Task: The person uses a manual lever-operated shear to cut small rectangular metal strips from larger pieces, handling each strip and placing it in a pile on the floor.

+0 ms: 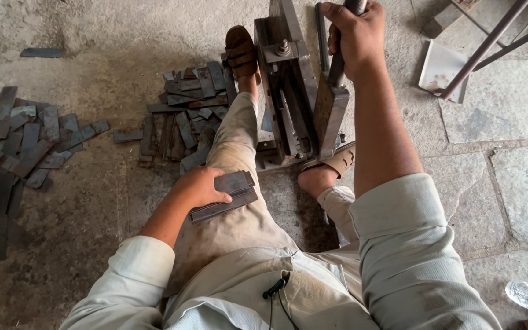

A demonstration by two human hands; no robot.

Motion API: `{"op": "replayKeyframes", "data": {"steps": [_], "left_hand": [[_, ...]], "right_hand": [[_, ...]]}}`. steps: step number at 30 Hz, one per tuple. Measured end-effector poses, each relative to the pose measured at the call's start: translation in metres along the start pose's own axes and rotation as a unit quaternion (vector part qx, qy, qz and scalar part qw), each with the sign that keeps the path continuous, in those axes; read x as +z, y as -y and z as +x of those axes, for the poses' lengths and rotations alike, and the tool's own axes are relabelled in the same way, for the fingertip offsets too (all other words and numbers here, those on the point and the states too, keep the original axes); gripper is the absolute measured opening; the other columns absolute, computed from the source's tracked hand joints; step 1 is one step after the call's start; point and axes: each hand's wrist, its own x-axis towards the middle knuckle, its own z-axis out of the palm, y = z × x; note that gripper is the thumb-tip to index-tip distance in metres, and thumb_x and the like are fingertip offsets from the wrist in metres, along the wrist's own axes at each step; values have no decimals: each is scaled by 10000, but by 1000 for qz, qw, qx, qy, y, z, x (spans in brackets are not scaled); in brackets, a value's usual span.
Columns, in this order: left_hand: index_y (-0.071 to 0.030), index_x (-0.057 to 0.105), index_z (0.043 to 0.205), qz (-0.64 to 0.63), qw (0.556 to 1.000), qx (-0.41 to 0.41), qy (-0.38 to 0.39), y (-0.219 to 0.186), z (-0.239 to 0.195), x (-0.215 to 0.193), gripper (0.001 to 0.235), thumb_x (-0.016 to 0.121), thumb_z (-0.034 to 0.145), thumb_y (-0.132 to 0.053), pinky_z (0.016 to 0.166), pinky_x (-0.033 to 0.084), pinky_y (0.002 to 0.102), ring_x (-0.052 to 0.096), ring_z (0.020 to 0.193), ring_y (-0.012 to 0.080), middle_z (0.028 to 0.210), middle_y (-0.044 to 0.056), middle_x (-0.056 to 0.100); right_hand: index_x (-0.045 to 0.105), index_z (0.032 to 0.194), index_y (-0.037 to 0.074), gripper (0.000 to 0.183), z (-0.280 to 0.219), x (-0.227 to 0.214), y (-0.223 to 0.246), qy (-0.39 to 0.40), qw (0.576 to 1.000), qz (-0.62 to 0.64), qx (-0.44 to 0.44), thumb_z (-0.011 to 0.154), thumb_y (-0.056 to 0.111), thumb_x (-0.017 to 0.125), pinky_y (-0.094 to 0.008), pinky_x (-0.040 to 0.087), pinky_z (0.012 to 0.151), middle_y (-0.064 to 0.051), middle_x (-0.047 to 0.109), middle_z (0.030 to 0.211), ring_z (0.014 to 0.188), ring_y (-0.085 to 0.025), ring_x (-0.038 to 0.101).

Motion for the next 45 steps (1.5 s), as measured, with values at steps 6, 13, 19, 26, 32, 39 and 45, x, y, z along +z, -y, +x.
{"op": "replayKeyframes", "data": {"steps": [6, 13, 19, 26, 32, 39, 45], "left_hand": [[-97, 678, 1326, -53, 996, 45, -49, 8, 10, -8, 911, 934, 589, -568, 961, 559, 404, 718, 1109, 315, 1229, 178, 723], [-173, 653, 1382, -106, 992, 35, -55, -17, 94, -17, 765, 838, 707, -484, 869, 583, 398, 762, 979, 300, 1111, 145, 768], [-62, 688, 1223, -116, 986, 115, -23, -32, 217, 32, 590, 774, 682, -281, 887, 588, 408, 742, 1020, 314, 1063, 170, 766], [-93, 526, 1476, -98, 967, 70, -225, -27, 288, 88, 747, 725, 808, -361, 894, 567, 464, 690, 1049, 372, 1168, 198, 700], [-29, 528, 1474, -130, 959, 73, -239, -33, 304, 74, 814, 793, 809, -416, 834, 590, 438, 728, 947, 338, 1033, 188, 738], [-131, 638, 1358, -144, 952, 41, -268, -51, 284, 55, 645, 805, 795, -398, 813, 583, 458, 726, 957, 327, 1034, 133, 758], [-130, 640, 1330, -139, 936, 87, -311, -52, 282, 56, 632, 809, 762, -349, 816, 584, 454, 724, 970, 324, 1064, 126, 759]], "right_hand": [[688, 930, 58, 188, 1, 4, 1, 18, 999, 14, -30, 1041, 138, 817, -278, 514, 503, -8, 610, 709, 536, -101, 578], [683, 918, 49, 153, 5, 6, -1, 6, 1000, 26, -6, 1026, 91, 784, -287, 506, 493, -25, 609, 686, 522, -124, 580], [602, 787, 44, 302, 7, 4, -1, 4, 1000, 18, 12, 1017, 91, 792, -302, 493, 477, -73, 606, 633, 476, -162, 569], [615, 825, 59, 279, 10, -2, -8, 12, 1000, 13, 20, 1030, 80, 803, -318, 526, 506, -82, 628, 673, 510, -170, 598], [604, 849, 33, 302, 6, -4, -3, 40, 997, 53, 38, 1083, 54, 794, -306, 504, 503, -96, 595, 655, 515, -181, 602], [635, 1020, 39, 153, 5, -6, 2, 79, 994, 61, 33, 1080, 53, 775, -384, 637, 645, -75, 650, 849, 723, -218, 709], [651, 991, 21, 183, 5, -4, 6, 85, 990, 102, 51, 1105, 34, 795, -374, 604, 587, -67, 642, 832, 679, -198, 679]]}}
